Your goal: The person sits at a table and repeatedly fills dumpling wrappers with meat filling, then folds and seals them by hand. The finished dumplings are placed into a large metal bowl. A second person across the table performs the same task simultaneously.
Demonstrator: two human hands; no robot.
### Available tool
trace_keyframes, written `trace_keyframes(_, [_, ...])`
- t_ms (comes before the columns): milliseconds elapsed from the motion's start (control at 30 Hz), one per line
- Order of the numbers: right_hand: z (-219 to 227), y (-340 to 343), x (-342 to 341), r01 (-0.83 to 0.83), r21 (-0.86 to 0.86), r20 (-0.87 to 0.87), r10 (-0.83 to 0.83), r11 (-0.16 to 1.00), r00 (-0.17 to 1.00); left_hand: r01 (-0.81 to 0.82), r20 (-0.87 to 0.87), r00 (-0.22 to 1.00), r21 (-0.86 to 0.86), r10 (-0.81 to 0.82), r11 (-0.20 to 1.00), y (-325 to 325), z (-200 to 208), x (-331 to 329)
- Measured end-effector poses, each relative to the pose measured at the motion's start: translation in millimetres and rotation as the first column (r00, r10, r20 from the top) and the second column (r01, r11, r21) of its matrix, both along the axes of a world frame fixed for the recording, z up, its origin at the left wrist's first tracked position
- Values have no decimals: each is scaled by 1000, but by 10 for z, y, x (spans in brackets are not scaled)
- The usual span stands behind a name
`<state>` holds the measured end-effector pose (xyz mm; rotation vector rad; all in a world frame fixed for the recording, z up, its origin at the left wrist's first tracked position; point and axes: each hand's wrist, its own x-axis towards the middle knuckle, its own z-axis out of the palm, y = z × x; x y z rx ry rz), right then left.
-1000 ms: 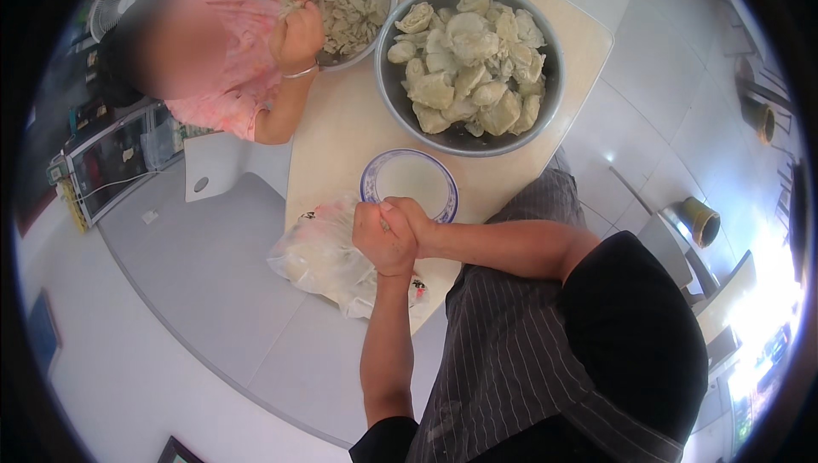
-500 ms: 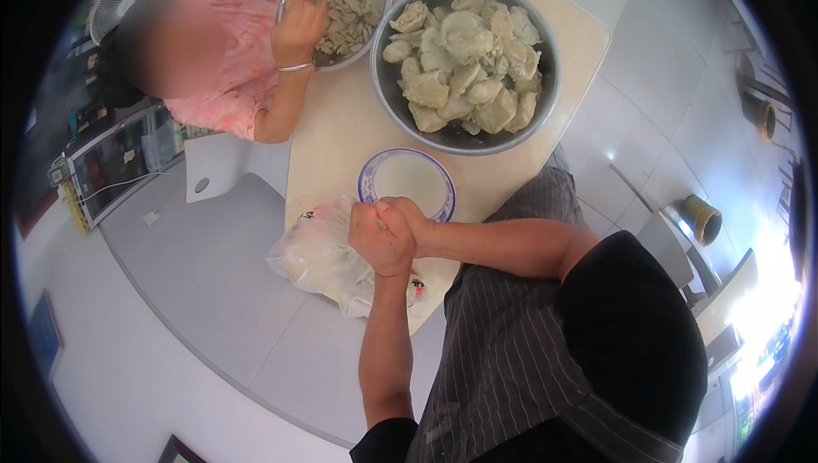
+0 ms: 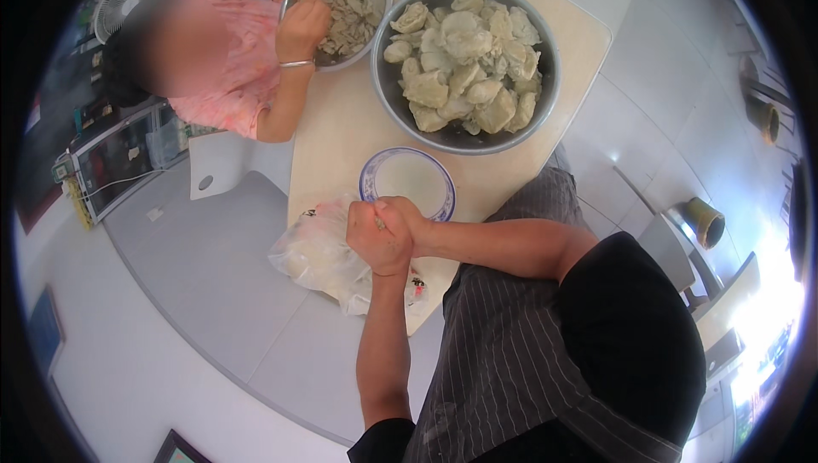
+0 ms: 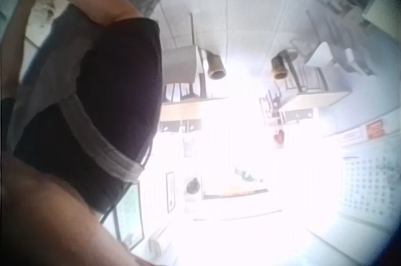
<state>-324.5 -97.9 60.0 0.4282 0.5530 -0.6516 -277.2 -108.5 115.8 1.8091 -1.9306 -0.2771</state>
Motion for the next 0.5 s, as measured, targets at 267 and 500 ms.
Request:
trace_keyframes(267, [-43,19,14,11,2,44,-11,1000,999,-16,15,1000,6,16,1000,-15,31,-48])
trace_keyframes(500, [-78,48,40,10,10,78,-11,1000,997,-20,15,1000,1,20,1000,-3,33,-47])
